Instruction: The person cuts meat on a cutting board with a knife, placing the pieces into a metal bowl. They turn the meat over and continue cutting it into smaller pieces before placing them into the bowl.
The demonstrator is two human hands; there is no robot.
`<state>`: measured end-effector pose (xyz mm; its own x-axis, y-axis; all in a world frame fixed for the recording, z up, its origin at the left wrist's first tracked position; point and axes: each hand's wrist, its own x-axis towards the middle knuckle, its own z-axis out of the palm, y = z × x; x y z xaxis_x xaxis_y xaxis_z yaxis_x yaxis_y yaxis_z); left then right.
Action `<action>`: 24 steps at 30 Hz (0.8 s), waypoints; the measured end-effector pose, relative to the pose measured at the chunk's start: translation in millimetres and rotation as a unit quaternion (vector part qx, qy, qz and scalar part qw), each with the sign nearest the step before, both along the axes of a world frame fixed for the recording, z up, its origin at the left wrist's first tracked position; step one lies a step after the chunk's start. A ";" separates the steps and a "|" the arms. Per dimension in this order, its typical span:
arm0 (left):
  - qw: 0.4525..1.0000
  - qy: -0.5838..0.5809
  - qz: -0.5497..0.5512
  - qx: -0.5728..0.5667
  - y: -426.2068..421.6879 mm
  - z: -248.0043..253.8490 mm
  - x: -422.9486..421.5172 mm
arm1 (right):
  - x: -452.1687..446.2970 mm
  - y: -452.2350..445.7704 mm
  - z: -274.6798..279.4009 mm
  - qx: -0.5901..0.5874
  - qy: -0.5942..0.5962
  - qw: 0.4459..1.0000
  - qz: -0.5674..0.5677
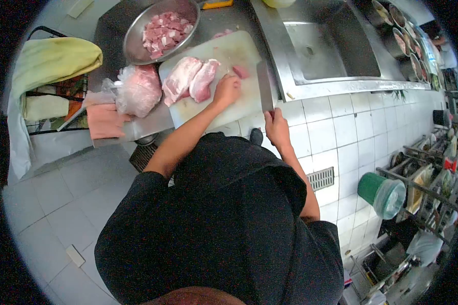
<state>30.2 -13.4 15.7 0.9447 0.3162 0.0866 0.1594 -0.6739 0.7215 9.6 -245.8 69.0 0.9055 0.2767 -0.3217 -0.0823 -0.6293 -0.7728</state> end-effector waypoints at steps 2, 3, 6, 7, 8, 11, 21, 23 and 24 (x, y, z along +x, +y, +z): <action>0.996 -0.057 0.057 -0.045 13.3 4.9 5.8 | -4.1 -1.1 -1.4 -0.016 -0.011 1.000 0.003; 0.991 -0.064 0.086 -0.076 25.5 19.6 9.2 | -2.7 -2.7 -7.7 0.000 0.008 1.000 0.003; 0.966 -0.106 0.173 -0.161 71.0 74.0 24.7 | -1.8 -7.4 -28.7 -0.006 -0.083 0.996 0.028; 0.972 -0.136 0.180 -0.071 89.8 101.9 29.6 | -1.9 -7.1 -28.5 -0.004 -0.083 0.996 0.028; 0.969 -0.164 0.186 0.018 103.1 119.3 34.5 | -2.1 -7.4 -28.0 -0.007 -0.077 0.997 0.028; 0.929 -0.243 0.215 0.178 113.9 115.1 55.4 | -2.8 -6.3 -19.1 -0.009 -0.065 0.997 0.029; 0.967 -0.078 -0.203 0.134 34.7 -0.3 47.8 | -3.8 -2.1 -12.6 -0.022 -0.078 0.996 0.028; 0.984 -0.013 -0.158 0.076 26.7 1.7 41.6 | -3.8 -5.9 -13.3 -0.023 -0.089 0.995 0.032; 0.990 0.020 -0.133 0.048 24.8 2.4 35.9 | -4.3 -6.2 -7.5 -0.023 -0.091 0.995 0.033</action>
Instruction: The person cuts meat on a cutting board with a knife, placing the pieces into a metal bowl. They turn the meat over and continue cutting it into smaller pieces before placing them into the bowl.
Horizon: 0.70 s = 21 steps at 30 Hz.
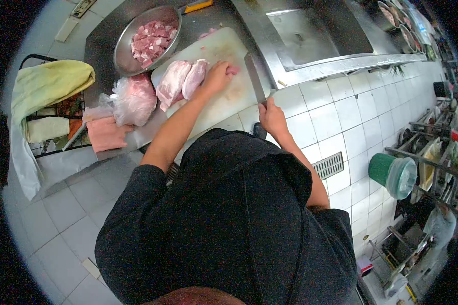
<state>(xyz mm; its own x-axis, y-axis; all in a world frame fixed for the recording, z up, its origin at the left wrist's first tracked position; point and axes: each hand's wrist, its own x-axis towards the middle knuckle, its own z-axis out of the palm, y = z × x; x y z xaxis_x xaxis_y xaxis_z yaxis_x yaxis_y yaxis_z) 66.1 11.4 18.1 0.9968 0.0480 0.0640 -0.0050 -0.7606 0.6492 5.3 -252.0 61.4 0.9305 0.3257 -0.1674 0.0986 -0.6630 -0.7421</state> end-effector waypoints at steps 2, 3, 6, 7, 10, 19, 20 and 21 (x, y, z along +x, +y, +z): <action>0.997 0.043 0.051 -0.025 -13.3 -0.9 -12.5 | -0.9 0.1 12.0 -0.003 0.000 1.000 0.009; 0.994 0.066 0.075 -0.039 -19.7 0.6 -19.4 | -2.6 -2.2 18.8 -0.007 0.004 1.000 0.014; 0.996 0.044 0.059 -0.050 -22.8 4.5 -42.2 | -16.9 -10.1 46.3 -0.055 0.009 0.998 0.034; 0.997 -0.010 0.070 -0.040 -23.1 2.8 -48.6 | -19.9 -10.3 55.6 -0.076 0.006 0.996 0.045; 0.988 -0.122 0.094 -0.027 -21.7 1.8 -62.8 | -32.9 -13.3 70.2 -0.087 0.016 0.994 0.069; 0.983 -0.143 0.083 -0.082 -20.0 -13.8 -53.8 | -38.7 18.3 44.6 -0.156 0.022 0.984 0.083; 0.981 -0.152 0.085 -0.082 -19.4 -15.1 -53.7 | -35.7 27.3 39.7 -0.168 0.015 0.982 0.083; 0.979 -0.163 0.087 -0.080 -17.0 -16.0 -52.6 | -30.9 38.5 34.5 -0.179 0.007 0.980 0.085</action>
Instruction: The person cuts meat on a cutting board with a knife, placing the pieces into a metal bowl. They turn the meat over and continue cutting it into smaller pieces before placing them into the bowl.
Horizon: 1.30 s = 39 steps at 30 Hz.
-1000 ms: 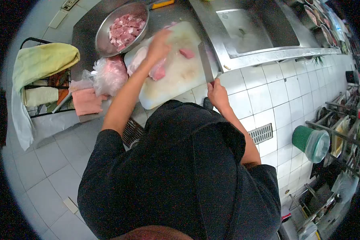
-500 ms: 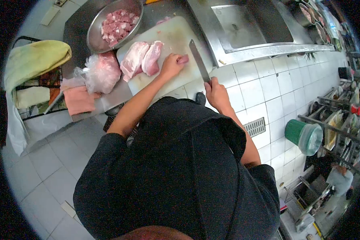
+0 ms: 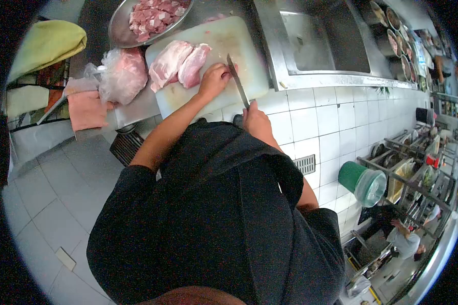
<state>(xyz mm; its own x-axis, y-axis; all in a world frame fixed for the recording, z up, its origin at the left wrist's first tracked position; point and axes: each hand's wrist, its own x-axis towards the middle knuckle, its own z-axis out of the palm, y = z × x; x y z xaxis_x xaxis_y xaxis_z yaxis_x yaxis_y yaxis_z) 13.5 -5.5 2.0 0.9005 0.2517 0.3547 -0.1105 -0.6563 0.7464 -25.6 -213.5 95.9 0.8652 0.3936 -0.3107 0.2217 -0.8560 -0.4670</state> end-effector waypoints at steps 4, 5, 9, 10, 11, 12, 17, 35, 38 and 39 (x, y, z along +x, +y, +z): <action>1.000 -0.016 -0.014 0.008 11.8 -0.9 1.0 | 42.9 42.4 -45.3 0.039 -0.043 0.998 0.033; 0.999 -0.024 -0.025 0.012 13.1 1.2 0.9 | 56.8 56.3 -44.6 0.049 -0.055 0.997 0.035; 0.999 -0.017 -0.036 0.034 7.9 2.4 -7.1 | 103.0 88.1 -55.7 0.105 -0.084 0.990 0.043; 0.998 -0.016 -0.051 0.041 5.8 3.8 -9.8 | 115.0 90.0 -54.3 0.116 -0.083 0.989 0.046; 0.997 -0.013 -0.065 0.048 3.9 4.5 -14.9 | 126.9 88.9 -52.6 0.127 -0.081 0.987 0.049; 0.995 -0.009 -0.079 0.056 3.2 7.7 -19.4 | 132.5 87.6 -46.0 0.139 -0.077 0.986 0.053; 0.996 0.017 -0.076 0.047 -0.9 21.2 -28.5 | 119.8 53.7 -0.2 0.235 -0.014 0.971 -0.051; 0.986 0.044 -0.059 0.147 10.2 -11.4 94.0 | 27.4 -38.6 -70.3 0.202 0.040 0.973 -0.101; 0.982 0.069 -0.056 0.164 9.7 -5.4 103.6 | 24.0 -37.9 -48.4 0.177 0.064 0.975 -0.115; 0.985 0.068 -0.058 0.148 12.3 -0.9 104.9 | 25.5 -37.1 -43.7 0.177 0.063 0.975 -0.116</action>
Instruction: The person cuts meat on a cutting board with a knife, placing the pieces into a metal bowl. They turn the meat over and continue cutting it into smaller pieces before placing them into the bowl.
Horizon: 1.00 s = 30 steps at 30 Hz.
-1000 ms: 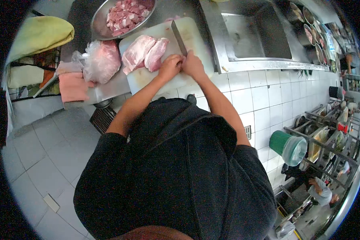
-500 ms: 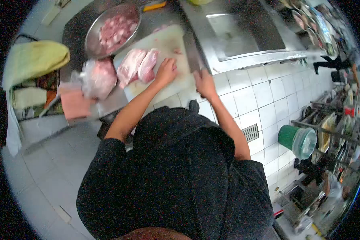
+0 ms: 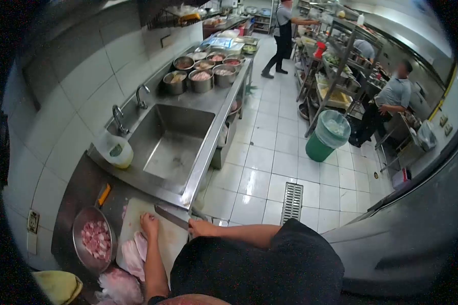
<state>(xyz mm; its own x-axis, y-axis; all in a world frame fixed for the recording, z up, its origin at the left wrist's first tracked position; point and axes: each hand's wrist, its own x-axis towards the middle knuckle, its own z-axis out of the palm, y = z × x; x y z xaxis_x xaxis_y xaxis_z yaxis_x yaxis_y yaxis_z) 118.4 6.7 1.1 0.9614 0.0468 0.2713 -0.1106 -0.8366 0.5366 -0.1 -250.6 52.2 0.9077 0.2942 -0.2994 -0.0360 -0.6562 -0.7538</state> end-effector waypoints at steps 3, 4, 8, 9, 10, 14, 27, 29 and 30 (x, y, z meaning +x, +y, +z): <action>0.999 -0.019 0.006 -0.027 5.5 3.1 -4.2 | -4.0 3.4 0.6 -0.002 -0.003 1.000 0.004; 0.999 -0.040 0.010 -0.025 5.6 3.2 -7.0 | -4.3 4.0 1.3 -0.002 -0.005 1.000 0.003; 0.997 -0.044 0.036 -0.054 5.0 10.4 -12.9 | -8.8 8.6 18.8 -0.033 -0.007 0.999 0.000; 0.993 -0.032 0.052 -0.104 9.7 16.0 -15.1 | -8.1 12.0 27.1 -0.048 -0.005 0.999 0.001; 0.986 -0.020 0.066 -0.155 15.1 24.6 -17.5 | -5.5 15.9 31.7 -0.058 -0.022 0.998 0.004; 0.974 -0.110 0.111 -0.166 63.5 85.7 -30.7 | 8.3 45.6 27.6 -0.093 -0.090 0.991 0.017; 0.937 -0.112 0.274 0.185 203.7 137.6 -46.4 | 42.3 72.0 55.0 0.022 -0.177 0.981 0.079; 0.972 -0.088 0.219 -0.016 161.8 148.4 -16.7 | 65.9 33.4 73.9 0.041 -0.138 0.989 0.038; 0.972 -0.077 0.187 -0.120 131.3 156.9 3.5 | 81.8 7.6 77.2 0.047 -0.119 0.992 0.015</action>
<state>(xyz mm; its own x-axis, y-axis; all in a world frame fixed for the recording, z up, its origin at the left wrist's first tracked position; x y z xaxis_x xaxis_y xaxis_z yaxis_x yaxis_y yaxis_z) 121.9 138.0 158.0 0.8141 0.4649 0.3481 0.0826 -0.6860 0.7229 81.7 -243.0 129.4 0.9394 0.3393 -0.0484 0.1690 -0.5813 -0.7960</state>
